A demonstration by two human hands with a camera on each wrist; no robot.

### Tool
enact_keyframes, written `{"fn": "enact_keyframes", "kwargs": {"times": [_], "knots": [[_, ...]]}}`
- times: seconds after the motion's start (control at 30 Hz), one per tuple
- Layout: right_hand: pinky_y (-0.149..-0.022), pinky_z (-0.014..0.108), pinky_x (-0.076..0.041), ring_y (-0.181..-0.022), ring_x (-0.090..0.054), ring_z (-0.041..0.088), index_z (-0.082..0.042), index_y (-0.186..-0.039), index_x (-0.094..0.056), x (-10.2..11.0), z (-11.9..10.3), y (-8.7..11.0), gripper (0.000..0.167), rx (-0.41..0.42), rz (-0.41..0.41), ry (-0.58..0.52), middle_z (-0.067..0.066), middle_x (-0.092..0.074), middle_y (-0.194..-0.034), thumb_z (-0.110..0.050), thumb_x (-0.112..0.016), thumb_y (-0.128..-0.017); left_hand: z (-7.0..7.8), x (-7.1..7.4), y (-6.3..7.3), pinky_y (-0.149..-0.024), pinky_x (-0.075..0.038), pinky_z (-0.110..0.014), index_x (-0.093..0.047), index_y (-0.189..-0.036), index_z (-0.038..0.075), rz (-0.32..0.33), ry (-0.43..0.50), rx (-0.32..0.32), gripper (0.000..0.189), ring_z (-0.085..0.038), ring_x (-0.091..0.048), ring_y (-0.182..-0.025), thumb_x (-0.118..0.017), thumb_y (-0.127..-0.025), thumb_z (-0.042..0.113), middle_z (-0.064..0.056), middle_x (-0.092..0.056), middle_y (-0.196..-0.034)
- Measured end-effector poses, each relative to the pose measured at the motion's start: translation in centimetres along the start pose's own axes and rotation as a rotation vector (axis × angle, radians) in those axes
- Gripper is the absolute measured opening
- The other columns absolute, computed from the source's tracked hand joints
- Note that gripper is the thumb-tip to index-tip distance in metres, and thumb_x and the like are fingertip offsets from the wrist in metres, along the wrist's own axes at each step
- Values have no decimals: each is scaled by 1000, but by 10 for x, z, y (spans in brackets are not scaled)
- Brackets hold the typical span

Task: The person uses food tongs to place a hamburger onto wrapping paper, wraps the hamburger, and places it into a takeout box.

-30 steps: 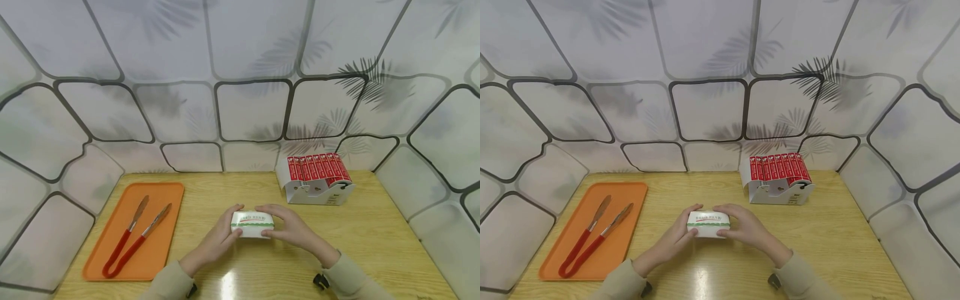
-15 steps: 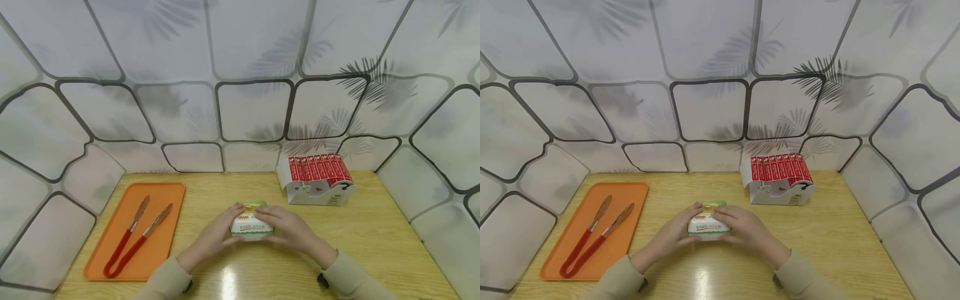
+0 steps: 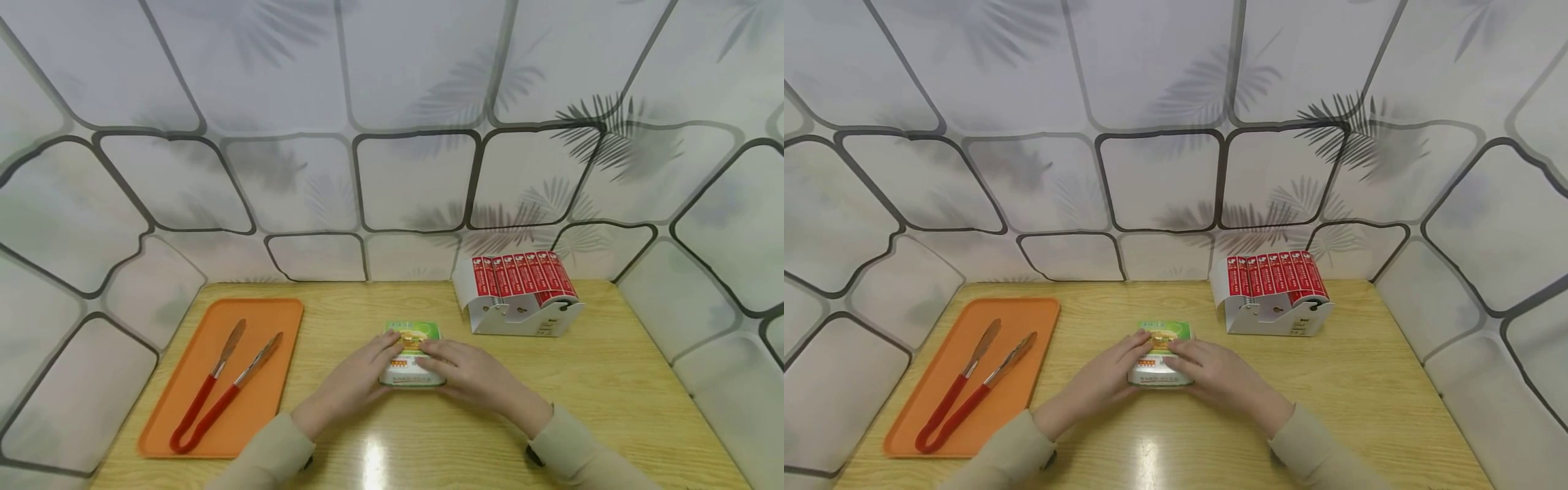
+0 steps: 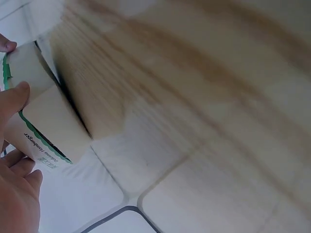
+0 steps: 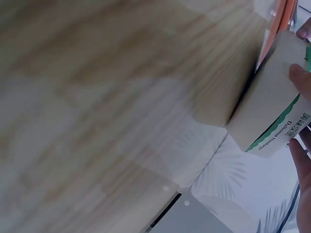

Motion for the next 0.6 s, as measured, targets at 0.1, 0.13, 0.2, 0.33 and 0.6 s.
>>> {"fn": "enact_keyframes", "kwargs": {"times": [0.1, 0.13, 0.2, 0.33, 0.6], "knots": [[-103, 39, -63, -121, -73, 26, -12, -131, -73, -1, 0, 0, 67, 25, 3, 19, 11, -72, -138, -18, -98, -70, 1, -1, 0, -126, -42, -45, -52, -152, 2, 4, -67, -34, 74, -32, -50, -151, -87, -91, 23, -17, -50, -162], [-102, 39, -63, -120, -73, 27, -11, -131, -73, -1, 1, 0, 67, 34, 5, 24, 12, -72, -137, -16, -97, -70, 2, -1, 0, -126, -42, -45, -52, -152, 2, 1, -84, -45, 74, -32, -49, -152, -87, -90, 23, -17, -50, -162], [-102, 39, -63, -119, -73, 27, -10, -131, -72, -2, 1, -1, 66, 52, 10, 32, 13, -72, -136, -12, -95, -70, 2, -1, 0, -127, -41, -45, -50, -154, 2, -8, -109, -62, 77, -32, -48, -152, -87, -89, 24, -18, -48, -163], [-102, 40, -63, -119, -73, 28, -8, -133, -70, -3, 4, -3, 67, 76, 13, 48, 15, -71, -135, -8, -94, -70, 2, -3, -1, -129, -37, -47, -44, -158, 0, -34, -143, -91, 84, -33, -43, -156, -85, -91, 29, -20, -43, -167], [-102, 41, -63, -120, -72, 29, -8, -135, -68, -6, 5, -3, 69, 74, -5, 73, 14, -70, -137, -12, -96, -72, -4, -10, 1, -134, -29, -48, -31, -166, 1, -127, -234, -103, 85, -32, -31, -162, -66, -103, 47, -19, -28, -174]]}}
Point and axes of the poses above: each hand's wrist, its own y-axis away from the middle knuckle, its own x-axis out of the back of the hand, z = x × y, the point moved 9 cm from there along -y, towards the middle knuckle
